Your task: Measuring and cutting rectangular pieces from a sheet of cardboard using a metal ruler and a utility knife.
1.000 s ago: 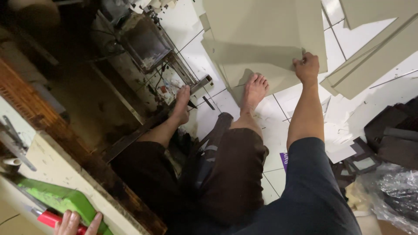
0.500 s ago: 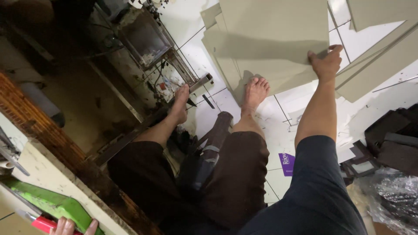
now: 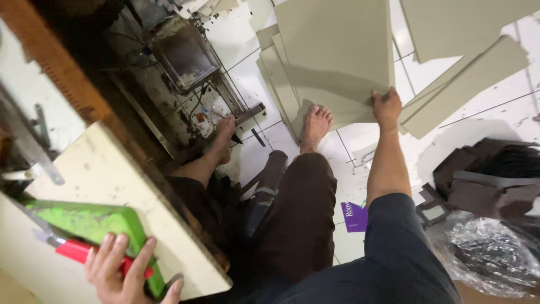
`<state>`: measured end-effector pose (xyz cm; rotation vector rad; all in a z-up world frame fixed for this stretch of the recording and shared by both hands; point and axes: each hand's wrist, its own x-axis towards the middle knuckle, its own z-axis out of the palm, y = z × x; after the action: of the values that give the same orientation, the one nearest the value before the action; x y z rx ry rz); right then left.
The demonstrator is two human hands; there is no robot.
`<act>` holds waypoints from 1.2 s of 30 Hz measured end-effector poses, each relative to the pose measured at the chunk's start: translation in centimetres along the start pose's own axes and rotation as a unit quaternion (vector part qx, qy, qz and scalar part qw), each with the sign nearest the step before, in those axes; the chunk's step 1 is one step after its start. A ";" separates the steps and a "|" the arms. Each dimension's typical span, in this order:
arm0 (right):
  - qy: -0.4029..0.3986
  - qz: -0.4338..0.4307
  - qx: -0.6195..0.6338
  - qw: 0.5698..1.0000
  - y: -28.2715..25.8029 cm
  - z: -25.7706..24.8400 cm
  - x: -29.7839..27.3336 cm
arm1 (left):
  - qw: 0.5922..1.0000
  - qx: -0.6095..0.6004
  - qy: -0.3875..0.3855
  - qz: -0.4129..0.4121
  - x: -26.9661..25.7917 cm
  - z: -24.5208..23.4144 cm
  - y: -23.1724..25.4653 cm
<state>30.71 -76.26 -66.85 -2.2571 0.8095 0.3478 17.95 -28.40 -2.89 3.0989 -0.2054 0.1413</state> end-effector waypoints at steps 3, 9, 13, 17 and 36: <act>0.015 -0.010 -0.015 1.000 -0.9 -0.3 -1.1 | 0.999 -0.025 -0.007 0.048 0.6 -0.1 -1.8; 0.029 -0.016 -0.001 0.999 -2.9 -1.1 -4.5 | 0.991 -0.042 -0.052 0.117 1.9 -1.2 -2.5; 0.032 -0.040 -0.003 0.999 -6.5 -3.0 -5.1 | 0.990 -0.043 -0.057 0.125 2.6 -2.0 -2.2; -0.014 -0.004 0.042 0.999 -5.3 -3.1 -4.1 | 0.987 -0.050 -0.062 0.137 1.9 -1.4 -2.7; -0.116 0.055 0.040 0.991 4.9 6.4 0.3 | 0.961 0.198 -0.170 0.090 -7.0 -2.0 -14.0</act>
<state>27.67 -74.71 -74.15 -2.0559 0.8105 0.6074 12.76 -13.51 -1.88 3.4742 -0.5292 -0.4031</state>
